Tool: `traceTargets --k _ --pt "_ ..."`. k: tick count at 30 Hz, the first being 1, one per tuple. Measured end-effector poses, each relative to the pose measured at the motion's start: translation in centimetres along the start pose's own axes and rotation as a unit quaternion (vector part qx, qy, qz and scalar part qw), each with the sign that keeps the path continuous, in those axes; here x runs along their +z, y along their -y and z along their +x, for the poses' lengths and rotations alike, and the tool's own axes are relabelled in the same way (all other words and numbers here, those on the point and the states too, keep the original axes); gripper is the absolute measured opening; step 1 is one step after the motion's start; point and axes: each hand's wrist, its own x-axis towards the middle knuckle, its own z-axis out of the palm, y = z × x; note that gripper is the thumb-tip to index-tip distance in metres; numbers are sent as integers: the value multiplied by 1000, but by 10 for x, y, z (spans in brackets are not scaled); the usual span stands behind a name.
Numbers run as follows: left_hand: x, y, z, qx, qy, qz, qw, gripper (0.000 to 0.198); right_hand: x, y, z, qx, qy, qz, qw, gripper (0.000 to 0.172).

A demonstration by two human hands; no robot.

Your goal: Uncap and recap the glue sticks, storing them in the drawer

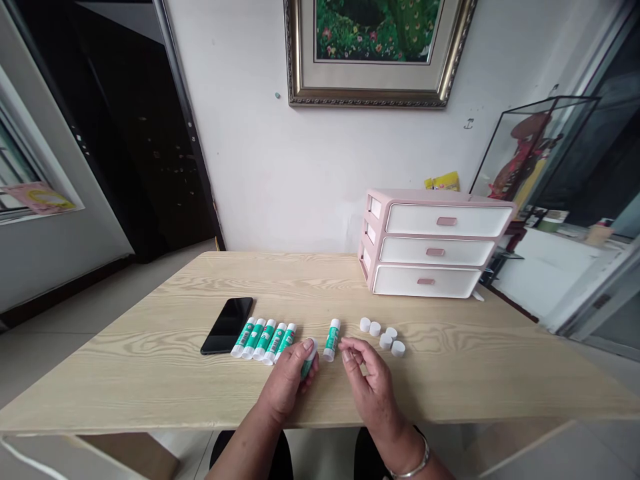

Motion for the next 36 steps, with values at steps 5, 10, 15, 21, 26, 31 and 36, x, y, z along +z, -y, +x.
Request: traceTargets --k 5,10,15,21,26,31,36 --pt "-4 3 0 14 1 -17 1000 52 2 -3 -2 31 -7 13 999 20" --pt "-5 5 1 17 1 -18 1000 49 2 -1 -3 40 -3 12 999 22" --pt "-6 4 2 32 -36 -17 999 55 1 -6 -4 56 -8 7 998 24" --pt "-5 -2 -1 3 -92 37 995 50 -12 -20 -2 51 -58 -83 993 25" --pt "-1 -6 -4 -11 -88 111 990 47 -41 -33 6 14 -102 -233 967 25" --pt "1 3 5 8 -134 191 973 61 -63 -38 13 28 -137 -322 936 28" --pt "7 0 22 29 -163 370 914 50 -66 -34 14 58 -142 -321 935 30"
